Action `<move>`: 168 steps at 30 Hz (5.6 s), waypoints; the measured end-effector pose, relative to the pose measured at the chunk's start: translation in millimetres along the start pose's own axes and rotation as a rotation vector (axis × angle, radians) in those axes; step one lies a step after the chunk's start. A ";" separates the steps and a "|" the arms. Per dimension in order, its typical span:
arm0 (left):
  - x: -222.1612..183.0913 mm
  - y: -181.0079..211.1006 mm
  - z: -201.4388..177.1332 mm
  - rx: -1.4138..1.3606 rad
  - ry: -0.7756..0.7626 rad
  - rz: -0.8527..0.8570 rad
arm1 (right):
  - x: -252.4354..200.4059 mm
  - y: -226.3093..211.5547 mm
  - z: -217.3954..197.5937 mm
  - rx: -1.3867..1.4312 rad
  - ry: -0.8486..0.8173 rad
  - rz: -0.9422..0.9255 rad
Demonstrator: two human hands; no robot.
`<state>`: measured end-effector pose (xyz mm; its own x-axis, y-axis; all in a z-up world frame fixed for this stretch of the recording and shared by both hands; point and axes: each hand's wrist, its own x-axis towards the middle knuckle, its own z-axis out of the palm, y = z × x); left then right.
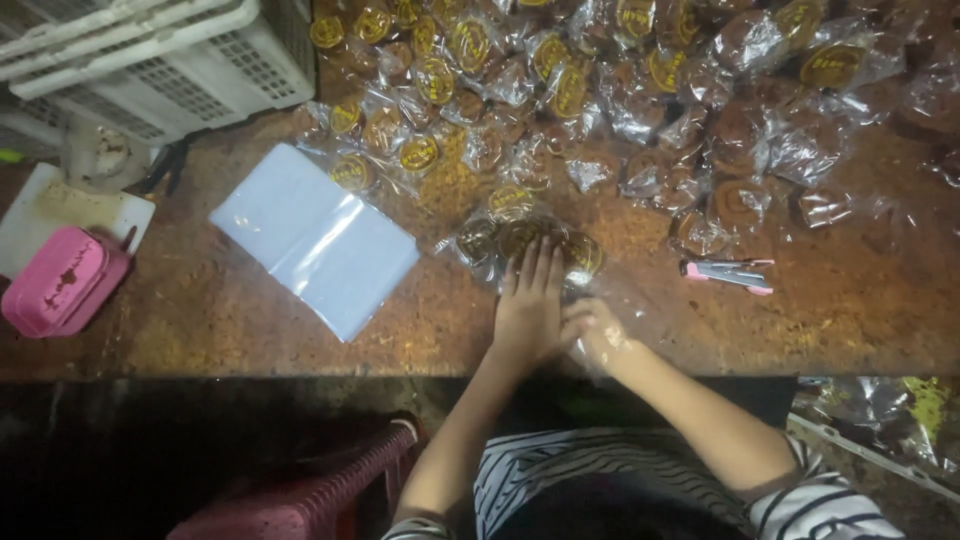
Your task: The person places several individually wrapped bakery items into a larger clear plastic bag and then secures the bag using a stapler.
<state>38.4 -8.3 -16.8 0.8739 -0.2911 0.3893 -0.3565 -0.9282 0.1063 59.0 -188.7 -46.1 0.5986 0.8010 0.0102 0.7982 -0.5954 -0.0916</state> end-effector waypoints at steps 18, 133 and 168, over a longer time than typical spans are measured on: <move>-3.1 3.7 -12.1 0.065 -0.003 0.027 | 46.4 -2.4 -25.5 0.301 -0.129 0.911; 15.7 46.2 -134.7 -0.744 -0.008 -0.142 | -44.3 -38.9 -201.6 0.750 0.431 0.336; 33.4 22.6 -124.5 -0.216 0.100 0.124 | -98.0 139.1 -44.2 -0.259 -0.056 0.270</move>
<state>18.4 -10.1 112.5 0.7858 -0.3652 0.4992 -0.5305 -0.8129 0.2405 114.3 -352.8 -15.8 0.7909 0.6109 -0.0349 0.6070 -0.7760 0.1717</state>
